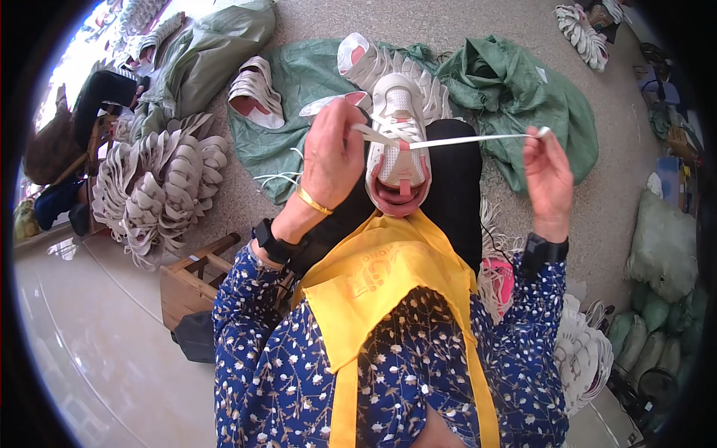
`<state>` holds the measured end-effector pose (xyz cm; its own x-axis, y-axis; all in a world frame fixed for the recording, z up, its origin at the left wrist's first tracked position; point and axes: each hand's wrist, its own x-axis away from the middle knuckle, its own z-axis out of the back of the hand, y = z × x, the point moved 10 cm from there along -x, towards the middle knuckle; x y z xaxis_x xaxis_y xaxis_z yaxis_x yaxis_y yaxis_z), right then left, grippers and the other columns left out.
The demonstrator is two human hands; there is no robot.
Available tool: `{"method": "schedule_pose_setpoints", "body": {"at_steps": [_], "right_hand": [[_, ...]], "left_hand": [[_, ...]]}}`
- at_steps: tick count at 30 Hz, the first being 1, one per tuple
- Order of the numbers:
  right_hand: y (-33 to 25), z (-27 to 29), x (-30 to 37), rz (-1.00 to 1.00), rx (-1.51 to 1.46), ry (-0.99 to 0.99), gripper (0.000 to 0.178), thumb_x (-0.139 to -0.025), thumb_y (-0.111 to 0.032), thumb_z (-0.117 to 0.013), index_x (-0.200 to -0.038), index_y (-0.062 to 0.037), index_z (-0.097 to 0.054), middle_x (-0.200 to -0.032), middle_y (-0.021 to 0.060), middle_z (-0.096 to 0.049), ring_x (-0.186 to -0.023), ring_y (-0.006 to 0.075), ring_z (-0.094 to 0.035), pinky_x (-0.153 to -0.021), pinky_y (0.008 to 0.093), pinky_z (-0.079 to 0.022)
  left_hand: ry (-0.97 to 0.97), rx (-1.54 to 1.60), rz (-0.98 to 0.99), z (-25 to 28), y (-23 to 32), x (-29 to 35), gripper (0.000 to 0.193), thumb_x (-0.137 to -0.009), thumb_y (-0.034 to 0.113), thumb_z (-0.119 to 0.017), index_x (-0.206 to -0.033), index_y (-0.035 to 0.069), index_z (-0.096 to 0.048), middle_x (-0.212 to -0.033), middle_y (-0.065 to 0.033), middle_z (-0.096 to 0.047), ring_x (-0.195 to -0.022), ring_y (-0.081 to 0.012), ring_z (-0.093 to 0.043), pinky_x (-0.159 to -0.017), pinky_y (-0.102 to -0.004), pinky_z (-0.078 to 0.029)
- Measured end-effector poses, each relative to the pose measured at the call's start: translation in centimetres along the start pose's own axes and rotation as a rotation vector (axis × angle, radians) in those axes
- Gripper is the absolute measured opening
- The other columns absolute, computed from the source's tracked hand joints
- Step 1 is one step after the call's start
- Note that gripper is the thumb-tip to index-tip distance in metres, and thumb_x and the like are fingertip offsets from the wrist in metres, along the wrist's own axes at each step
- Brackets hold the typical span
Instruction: The person sits on the floor and laces a white sneaker held on their lap. They thread the white shoelaces through the eyelets, pull them tight, and tie a knot.
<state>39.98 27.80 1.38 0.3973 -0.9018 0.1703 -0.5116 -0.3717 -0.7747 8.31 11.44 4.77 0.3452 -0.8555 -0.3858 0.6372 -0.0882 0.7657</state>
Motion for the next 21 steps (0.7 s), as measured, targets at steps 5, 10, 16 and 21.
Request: {"method": "schedule_pose_setpoints", "body": {"at_steps": [5, 10, 16, 21], "right_hand": [[-4.6, 14.2, 1.0, 0.026, -0.247, 0.016, 0.019, -0.105, -0.005, -0.051, -0.117, 0.009, -0.056, -0.105, 0.0144, -0.062, -0.089, 0.0191, -0.058, -0.086, 0.0306, -0.053], [-5.6, 24.6, 4.8, 0.041, -0.022, 0.287, 0.018, -0.105, -0.008, -0.055, -0.116, 0.0053, -0.06, -0.107, 0.0117, -0.066, -0.09, 0.0164, -0.062, -0.083, 0.0278, -0.054], [0.0, 19.0, 4.6, -0.057, 0.574, 0.413, 0.023, -0.102, -0.018, -0.064, -0.118, -0.0011, -0.064, -0.114, 0.0103, -0.07, -0.089, 0.0144, -0.068, -0.077, 0.0261, -0.056], [2.9, 8.8, 2.1, 0.032, 0.931, 0.164, 0.021, -0.1, -0.015, -0.066, -0.115, -0.0014, -0.066, -0.109, 0.0059, -0.07, -0.084, 0.0104, -0.067, -0.071, 0.0231, -0.054]], "left_hand": [[-0.23, 0.106, -0.029, -3.7, 0.7, 1.2, 0.016, -0.086, -0.005, -0.062, -0.1, 0.0, -0.056, -0.11, -0.0141, -0.063, -0.091, -0.0262, -0.064, -0.075, -0.0325, -0.054], [-0.242, 0.025, -0.095, -5.3, -0.2, 0.0, 0.025, -0.084, -0.002, -0.063, -0.108, 0.001, -0.057, -0.105, -0.0151, -0.059, -0.09, -0.0307, -0.062, -0.074, -0.0368, -0.053], [-0.319, -0.057, -0.224, -6.7, -0.6, -1.0, 0.021, -0.077, 0.0, -0.067, -0.094, 0.003, -0.055, -0.095, -0.0139, -0.057, -0.09, -0.0354, -0.055, -0.081, -0.0415, -0.047], [-0.5, 0.021, -0.262, -6.5, 0.6, -1.8, 0.016, -0.08, 0.002, -0.069, -0.09, 0.002, -0.057, -0.084, -0.01, -0.06, -0.084, -0.0295, -0.058, -0.077, -0.0382, -0.049]]}}
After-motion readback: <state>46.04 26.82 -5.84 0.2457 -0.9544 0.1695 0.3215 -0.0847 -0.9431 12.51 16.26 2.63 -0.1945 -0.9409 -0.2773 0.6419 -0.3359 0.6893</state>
